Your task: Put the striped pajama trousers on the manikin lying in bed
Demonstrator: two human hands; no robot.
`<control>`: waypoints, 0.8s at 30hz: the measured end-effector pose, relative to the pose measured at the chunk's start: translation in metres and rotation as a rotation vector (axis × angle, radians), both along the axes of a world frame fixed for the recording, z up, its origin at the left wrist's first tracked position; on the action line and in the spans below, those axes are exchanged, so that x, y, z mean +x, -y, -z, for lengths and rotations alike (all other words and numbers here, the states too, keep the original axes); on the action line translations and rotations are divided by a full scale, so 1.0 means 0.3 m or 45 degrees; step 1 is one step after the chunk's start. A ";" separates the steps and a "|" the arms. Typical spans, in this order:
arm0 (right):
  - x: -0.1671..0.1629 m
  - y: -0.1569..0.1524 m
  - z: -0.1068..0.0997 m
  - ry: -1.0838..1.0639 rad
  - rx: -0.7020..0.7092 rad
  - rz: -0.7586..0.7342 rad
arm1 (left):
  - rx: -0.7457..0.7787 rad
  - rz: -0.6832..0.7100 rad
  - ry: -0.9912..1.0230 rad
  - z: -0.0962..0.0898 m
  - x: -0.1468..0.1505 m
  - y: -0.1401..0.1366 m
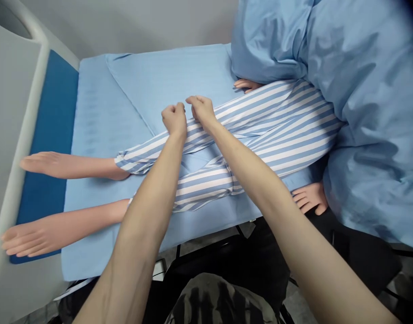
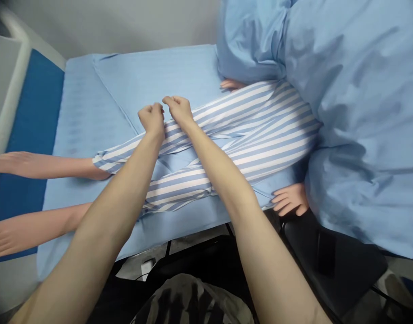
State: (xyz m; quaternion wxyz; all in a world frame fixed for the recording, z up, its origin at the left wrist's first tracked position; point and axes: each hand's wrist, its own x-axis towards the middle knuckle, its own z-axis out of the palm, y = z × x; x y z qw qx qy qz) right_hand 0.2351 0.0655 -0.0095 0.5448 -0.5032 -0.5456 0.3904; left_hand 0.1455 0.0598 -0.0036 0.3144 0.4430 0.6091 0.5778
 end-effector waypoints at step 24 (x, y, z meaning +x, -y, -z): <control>0.366 0.031 -0.127 0.176 -0.103 0.347 | 0.065 0.272 -0.131 0.067 0.331 -0.034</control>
